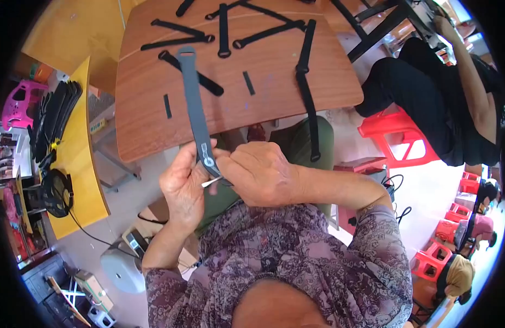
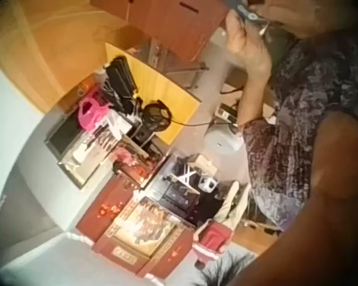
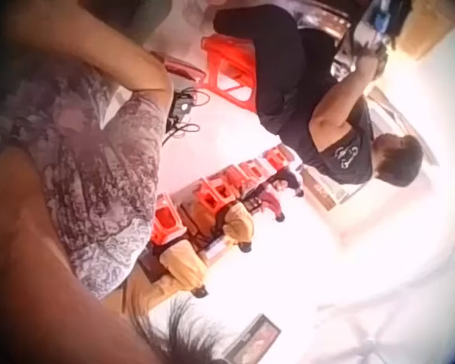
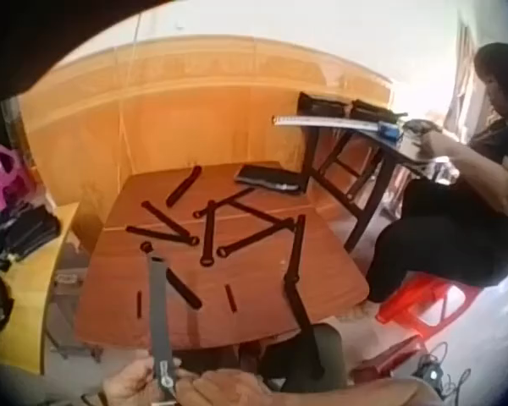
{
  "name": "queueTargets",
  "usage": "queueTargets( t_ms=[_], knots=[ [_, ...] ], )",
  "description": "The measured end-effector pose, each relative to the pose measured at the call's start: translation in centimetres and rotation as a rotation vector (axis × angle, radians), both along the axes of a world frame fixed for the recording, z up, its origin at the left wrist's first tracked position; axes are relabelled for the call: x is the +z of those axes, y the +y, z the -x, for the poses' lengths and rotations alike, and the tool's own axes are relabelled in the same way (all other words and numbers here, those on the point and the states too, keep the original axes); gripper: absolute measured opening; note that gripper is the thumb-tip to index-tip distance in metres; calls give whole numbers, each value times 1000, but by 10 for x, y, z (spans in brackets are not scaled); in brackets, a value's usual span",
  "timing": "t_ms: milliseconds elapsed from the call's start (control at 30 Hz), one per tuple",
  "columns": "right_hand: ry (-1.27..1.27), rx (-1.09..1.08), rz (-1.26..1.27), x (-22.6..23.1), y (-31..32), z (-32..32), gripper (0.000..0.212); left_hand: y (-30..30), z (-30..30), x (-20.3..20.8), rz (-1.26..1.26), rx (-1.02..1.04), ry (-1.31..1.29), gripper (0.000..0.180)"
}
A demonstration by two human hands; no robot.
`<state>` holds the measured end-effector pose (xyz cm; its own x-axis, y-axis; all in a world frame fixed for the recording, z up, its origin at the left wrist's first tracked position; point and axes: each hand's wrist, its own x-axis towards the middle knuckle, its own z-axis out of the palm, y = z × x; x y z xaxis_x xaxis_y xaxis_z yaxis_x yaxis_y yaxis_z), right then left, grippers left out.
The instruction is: Organize and align black storage straps on a table for inspection or packaging.
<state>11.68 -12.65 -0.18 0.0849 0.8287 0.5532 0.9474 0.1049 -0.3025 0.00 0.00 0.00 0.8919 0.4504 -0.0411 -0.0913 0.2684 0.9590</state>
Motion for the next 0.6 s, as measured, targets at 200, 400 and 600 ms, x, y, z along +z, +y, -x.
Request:
queueTargets(
  t_ms=[200, 400, 600],
  knots=[
    [1409, -86, 6, 38, -9, -30, 17, 31, 22, 20, -766, -98, 18, 14],
    [1313, -523, -224, 55, -45, -118, 15, 79, 58, 51, -888, -175, 235, 8],
    [1257, -654, -704, 65, -123, -219, 11, 159, 148, 36, -493, 237, 257, 18]
  ],
)
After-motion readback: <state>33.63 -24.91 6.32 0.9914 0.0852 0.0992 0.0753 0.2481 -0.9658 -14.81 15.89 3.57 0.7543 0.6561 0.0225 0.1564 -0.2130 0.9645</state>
